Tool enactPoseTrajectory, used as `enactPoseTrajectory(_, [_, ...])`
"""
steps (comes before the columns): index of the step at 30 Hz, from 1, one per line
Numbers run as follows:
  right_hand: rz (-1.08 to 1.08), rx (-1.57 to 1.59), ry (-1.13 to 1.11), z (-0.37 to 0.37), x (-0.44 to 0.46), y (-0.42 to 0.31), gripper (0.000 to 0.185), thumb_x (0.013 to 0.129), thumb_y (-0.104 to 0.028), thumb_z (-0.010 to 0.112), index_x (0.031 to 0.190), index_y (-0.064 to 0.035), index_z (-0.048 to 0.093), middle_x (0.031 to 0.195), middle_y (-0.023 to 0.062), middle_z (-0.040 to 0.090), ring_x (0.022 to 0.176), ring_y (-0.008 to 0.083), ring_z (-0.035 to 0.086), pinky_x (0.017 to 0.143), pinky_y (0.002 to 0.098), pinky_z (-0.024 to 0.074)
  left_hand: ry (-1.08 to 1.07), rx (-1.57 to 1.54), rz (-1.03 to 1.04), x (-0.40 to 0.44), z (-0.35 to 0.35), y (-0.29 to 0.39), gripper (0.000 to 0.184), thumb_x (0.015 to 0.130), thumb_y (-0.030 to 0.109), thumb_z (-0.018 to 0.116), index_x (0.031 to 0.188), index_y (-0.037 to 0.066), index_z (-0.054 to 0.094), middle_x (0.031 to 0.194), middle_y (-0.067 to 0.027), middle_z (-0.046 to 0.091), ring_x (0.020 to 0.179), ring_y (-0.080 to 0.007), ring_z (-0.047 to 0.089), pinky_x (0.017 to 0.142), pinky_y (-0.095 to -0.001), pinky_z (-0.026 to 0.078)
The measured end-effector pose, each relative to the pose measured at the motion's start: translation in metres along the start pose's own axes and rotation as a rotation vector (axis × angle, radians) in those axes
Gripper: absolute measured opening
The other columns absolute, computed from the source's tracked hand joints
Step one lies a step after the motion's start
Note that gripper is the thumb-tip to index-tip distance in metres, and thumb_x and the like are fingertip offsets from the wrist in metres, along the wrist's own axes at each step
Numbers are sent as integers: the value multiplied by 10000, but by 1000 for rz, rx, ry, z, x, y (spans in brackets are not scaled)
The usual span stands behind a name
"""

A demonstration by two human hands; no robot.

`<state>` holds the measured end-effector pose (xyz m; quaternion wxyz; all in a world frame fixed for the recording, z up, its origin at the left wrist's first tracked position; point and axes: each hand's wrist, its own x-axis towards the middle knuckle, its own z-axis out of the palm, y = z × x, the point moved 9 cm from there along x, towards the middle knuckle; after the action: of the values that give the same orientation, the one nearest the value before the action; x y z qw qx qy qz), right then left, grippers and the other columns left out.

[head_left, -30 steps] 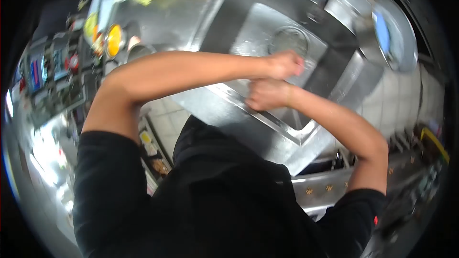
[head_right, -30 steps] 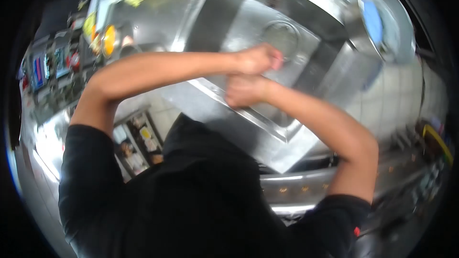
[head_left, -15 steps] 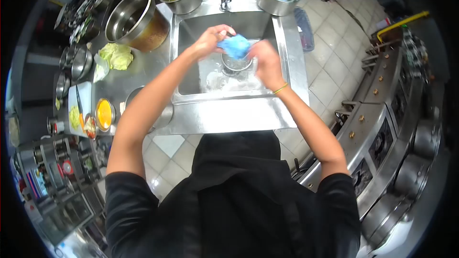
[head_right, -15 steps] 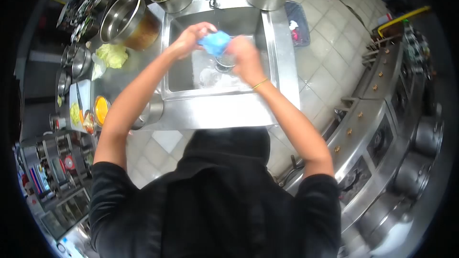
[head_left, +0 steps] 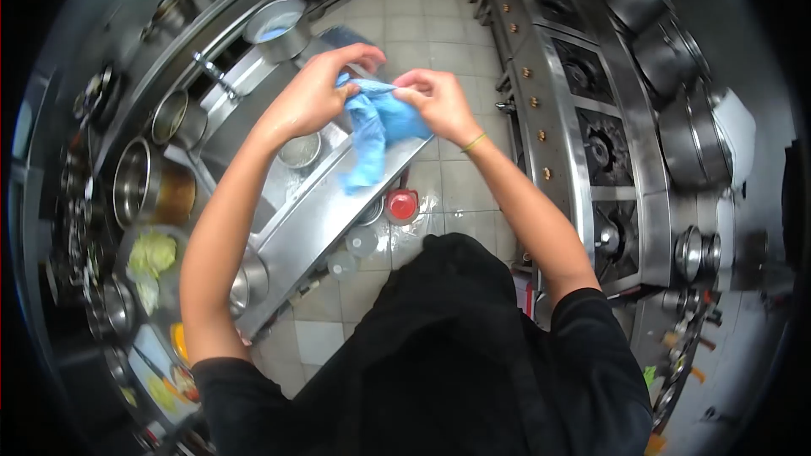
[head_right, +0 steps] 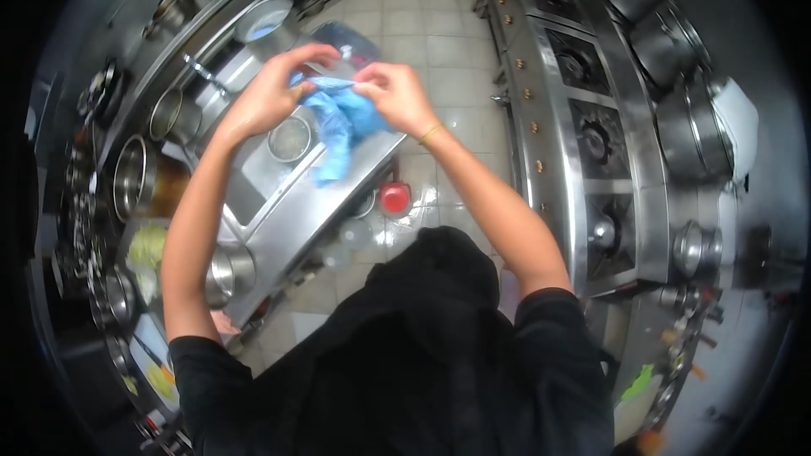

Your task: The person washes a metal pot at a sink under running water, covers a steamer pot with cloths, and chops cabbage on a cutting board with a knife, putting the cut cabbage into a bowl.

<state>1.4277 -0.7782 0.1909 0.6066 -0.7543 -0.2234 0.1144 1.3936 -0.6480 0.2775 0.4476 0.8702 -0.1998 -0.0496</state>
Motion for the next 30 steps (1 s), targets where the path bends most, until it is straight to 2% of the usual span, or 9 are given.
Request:
enactPoseTrajectory(4, [26,111,97,-103,-47,-27,179,865,-154,667,949,3,645,807,10,647,764,53,581,681,210,469,-60,280,47,34,29,33,361,770,-129,560,1102,14,559,1100,-87,607,956,-190,572,844,-316,452])
enactPoseTrajectory(6, [58,42,28,-147,-81,-39,212,836,-174,707,957,-8,652,801,0,641,759,36,569,668,200,456,64,-10,107,57,43,62,256,745,-97,599,970,13,548,1027,-109,609,920,-198,579,807,-317,458])
enactPoseTrajectory(10, [118,-337,-50,-248,-160,-33,275,792,-231,744,893,9,656,760,-4,586,716,84,531,680,259,443,-231,-458,362,116,113,124,129,727,-82,573,809,9,532,974,-108,603,863,-130,541,745,-241,423])
enactPoseTrajectory(13, [-66,-589,310,-349,-226,-56,226,857,-207,668,914,9,632,774,21,597,747,128,561,710,276,457,-300,-327,521,176,172,194,101,743,-102,540,744,-31,611,922,-108,632,817,-131,560,701,-230,425])
enactPoseTrajectory(16, [182,-47,515,-443,-289,-41,118,870,-129,646,898,-17,622,777,14,593,770,82,556,702,244,453,-207,-275,638,246,227,259,237,744,-140,510,877,-46,682,955,-120,654,844,-158,597,702,-239,449])
enactPoseTrajectory(18, [187,-54,681,-502,-330,-51,87,861,-107,651,881,-29,617,791,7,589,767,63,543,693,225,444,-161,-349,733,289,263,312,264,742,-148,504,896,-42,691,984,-126,659,887,-169,607,745,-243,460])
enactPoseTrajectory(22, [-103,-494,739,-609,-379,-74,88,808,-98,662,866,-42,626,920,25,615,866,105,551,759,250,439,-263,-251,918,365,342,396,267,706,-128,518,892,-46,691,979,-154,661,896,-214,631,765,-278,494])
enactPoseTrajectory(25, [-52,-489,930,-688,-405,-72,119,792,-118,674,865,-38,624,917,31,620,848,130,563,753,262,440,-295,-300,963,405,375,424,263,694,-114,528,891,-50,691,968,-167,659,894,-235,635,763,-287,501])
enactPoseTrajectory(30, [37,-1423,1258,-843,-406,-75,265,766,-210,720,974,-69,634,1027,76,616,1013,244,549,841,343,437,-329,-403,865,473,412,440,246,758,-83,551,965,-61,682,1048,-162,635,963,-213,599,830,-285,462])
